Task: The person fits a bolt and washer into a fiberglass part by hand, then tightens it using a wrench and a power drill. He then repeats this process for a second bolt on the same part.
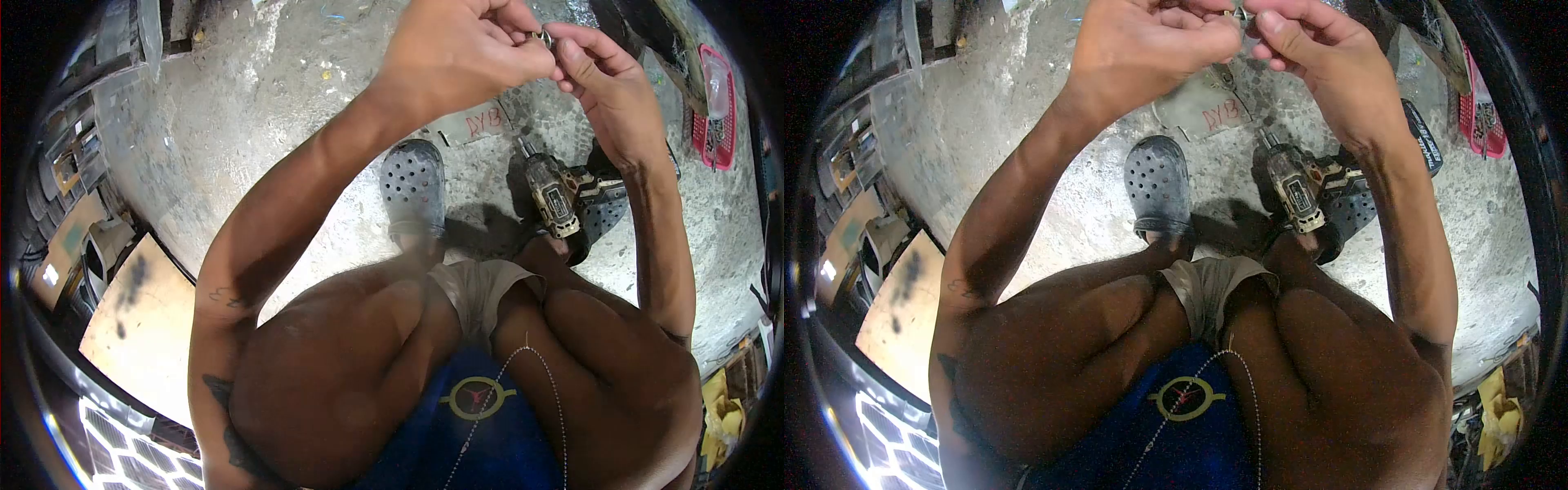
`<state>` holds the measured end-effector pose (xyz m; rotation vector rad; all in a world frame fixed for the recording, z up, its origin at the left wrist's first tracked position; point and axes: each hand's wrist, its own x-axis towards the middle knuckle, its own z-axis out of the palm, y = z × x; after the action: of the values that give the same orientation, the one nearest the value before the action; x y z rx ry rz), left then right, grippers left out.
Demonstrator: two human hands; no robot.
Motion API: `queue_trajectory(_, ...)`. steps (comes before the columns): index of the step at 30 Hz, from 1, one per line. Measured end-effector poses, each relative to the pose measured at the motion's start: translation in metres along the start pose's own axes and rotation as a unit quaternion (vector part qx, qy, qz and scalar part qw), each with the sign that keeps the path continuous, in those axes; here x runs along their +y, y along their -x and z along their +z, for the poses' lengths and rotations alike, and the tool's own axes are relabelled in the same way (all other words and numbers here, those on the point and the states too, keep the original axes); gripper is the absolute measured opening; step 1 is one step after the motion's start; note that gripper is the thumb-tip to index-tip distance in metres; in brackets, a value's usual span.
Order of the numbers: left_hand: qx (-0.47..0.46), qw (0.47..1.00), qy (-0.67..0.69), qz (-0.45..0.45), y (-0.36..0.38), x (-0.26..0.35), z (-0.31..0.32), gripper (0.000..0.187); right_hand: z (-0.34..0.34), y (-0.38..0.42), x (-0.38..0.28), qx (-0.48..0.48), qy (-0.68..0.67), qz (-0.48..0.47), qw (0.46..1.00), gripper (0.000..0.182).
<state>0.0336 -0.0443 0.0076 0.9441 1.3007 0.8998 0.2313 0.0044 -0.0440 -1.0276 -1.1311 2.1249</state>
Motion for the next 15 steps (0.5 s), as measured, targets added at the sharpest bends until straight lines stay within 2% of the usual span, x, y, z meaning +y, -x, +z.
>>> queue_trajectory(3,0.002,0.996,-0.08,0.029,-0.002,0.001,0.0,0.013,-0.015,-0.003,0.012,-0.03,-0.032,-0.016,0.999,0.025)
queue_trajectory(7,0.001,0.995,-0.089,0.037,0.001,0.009,0.0,0.015,-0.012,-0.002,0.02,-0.004,-0.017,-0.057,0.998,0.024)
queue_trajectory(9,0.001,0.995,-0.095,0.011,0.0,0.012,0.002,0.014,-0.01,-0.003,0.023,0.006,-0.028,-0.089,0.996,0.023)
queue_trajectory(12,-0.003,0.992,-0.124,0.024,0.0,0.012,0.0,0.014,-0.013,-0.003,0.024,-0.013,-0.001,-0.104,0.994,0.023)
queue_trajectory(13,-0.003,0.992,-0.124,0.025,0.001,0.011,0.0,0.014,-0.012,-0.003,0.023,-0.012,-0.001,-0.104,0.994,0.023)
queue_trajectory(15,-0.012,0.996,-0.075,0.044,0.002,0.007,-0.002,0.012,-0.009,-0.002,0.019,-0.006,-0.004,-0.044,0.999,0.021)
